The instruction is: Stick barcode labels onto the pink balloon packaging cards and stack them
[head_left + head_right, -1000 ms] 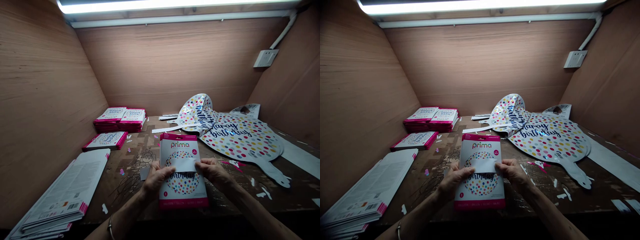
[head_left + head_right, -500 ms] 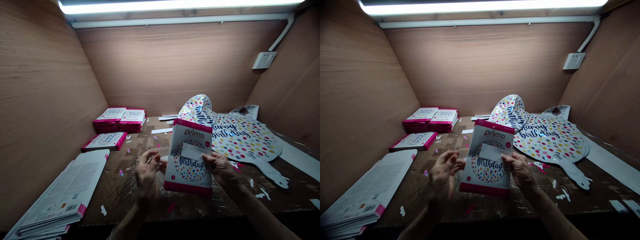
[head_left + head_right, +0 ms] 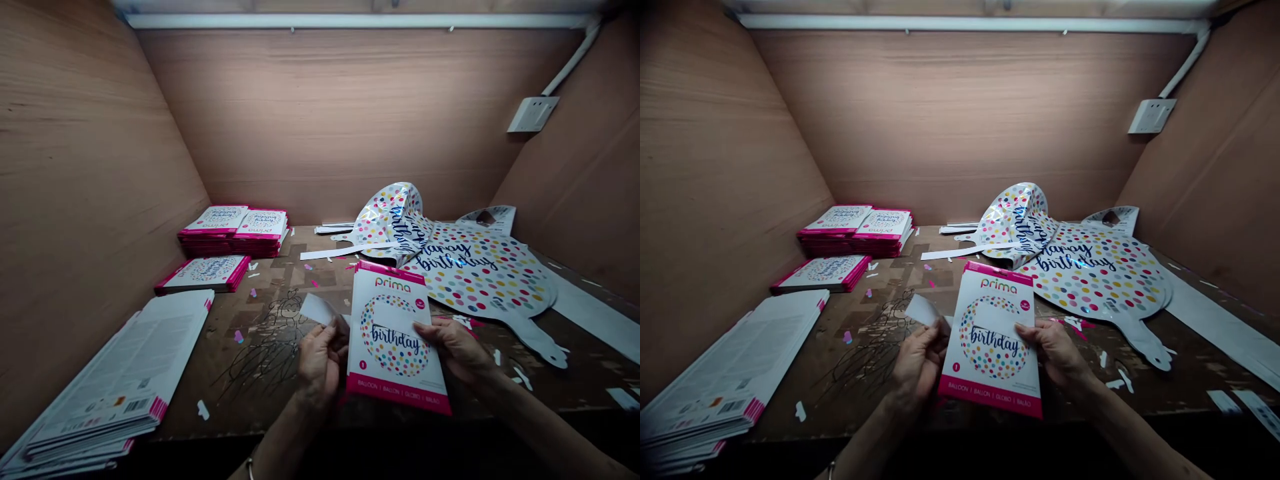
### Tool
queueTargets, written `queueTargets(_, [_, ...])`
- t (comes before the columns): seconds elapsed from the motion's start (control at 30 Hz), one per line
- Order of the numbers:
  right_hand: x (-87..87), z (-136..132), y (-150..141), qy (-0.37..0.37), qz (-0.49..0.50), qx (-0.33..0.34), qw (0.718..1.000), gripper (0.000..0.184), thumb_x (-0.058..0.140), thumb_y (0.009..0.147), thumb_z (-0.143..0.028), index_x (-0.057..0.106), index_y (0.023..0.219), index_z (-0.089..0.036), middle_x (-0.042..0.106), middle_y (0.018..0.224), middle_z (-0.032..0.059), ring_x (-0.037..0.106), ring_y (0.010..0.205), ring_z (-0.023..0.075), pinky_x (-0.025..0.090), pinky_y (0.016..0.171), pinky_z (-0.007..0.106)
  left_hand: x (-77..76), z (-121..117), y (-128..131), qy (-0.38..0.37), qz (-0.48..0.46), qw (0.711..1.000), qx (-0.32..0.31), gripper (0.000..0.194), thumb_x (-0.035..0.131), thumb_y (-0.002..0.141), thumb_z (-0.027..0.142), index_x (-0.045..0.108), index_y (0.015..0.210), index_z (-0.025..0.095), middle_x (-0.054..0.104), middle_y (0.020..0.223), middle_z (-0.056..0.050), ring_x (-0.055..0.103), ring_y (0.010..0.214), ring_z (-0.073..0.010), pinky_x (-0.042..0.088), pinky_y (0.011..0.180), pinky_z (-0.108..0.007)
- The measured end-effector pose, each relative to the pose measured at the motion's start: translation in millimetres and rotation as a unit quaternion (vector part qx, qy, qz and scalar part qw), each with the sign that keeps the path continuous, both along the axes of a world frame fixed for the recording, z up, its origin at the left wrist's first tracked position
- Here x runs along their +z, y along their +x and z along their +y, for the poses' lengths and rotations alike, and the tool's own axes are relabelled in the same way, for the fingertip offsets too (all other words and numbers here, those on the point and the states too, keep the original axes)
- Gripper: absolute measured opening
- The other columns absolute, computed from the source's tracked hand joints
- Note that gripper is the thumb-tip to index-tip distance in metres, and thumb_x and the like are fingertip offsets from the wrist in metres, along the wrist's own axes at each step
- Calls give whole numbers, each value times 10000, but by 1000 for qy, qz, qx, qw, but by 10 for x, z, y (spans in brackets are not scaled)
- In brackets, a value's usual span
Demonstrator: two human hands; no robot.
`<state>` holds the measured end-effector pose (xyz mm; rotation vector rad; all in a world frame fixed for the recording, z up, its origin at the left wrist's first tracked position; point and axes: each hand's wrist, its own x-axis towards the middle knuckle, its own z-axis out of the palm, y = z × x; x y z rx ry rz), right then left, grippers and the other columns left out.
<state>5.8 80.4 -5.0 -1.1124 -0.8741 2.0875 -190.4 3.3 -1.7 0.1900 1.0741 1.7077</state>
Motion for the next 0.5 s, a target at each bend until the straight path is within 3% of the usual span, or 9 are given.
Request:
queueTargets(0.07, [-75,6,15,-6,-41,14,999,133,725,646,-215,680,687,-97,711,757,125,667,662,259,537,651,371,-60,15,-60,-31,66,997,16,186,707,598,188,545,666,129,647,560,-25,619,476,-181,492,432,-267])
queueTargets(0.2, [-93,10,-19,-14,-96,15,995,105,699,660,-197,675,658,-95,704,677,122,663,599,241,536,602,340,-126,77,-130,-76,111,991,12,131,653,608,156,550,671,105,602,451,-26,560,347,-176,423,318,-233])
queueTargets(0.37, [-72,-20,-77,-36,-29,-25,999,115,698,645,-216,688,704,-118,711,713,95,658,617,235,541,618,353,-114,167,-259,-120,153,981,14,99,576,626,139,519,705,125,562,409,-9,562,349,-197,444,348,-276])
queueTargets(0.5, [-105,-57,-135,2,-84,11,996,145,726,621,-259,675,637,-124,700,663,98,650,587,234,535,598,351,-87,183,-317,-130,217,967,26,84,540,659,173,496,729,154,519,412,31,572,396,-191,444,413,-280])
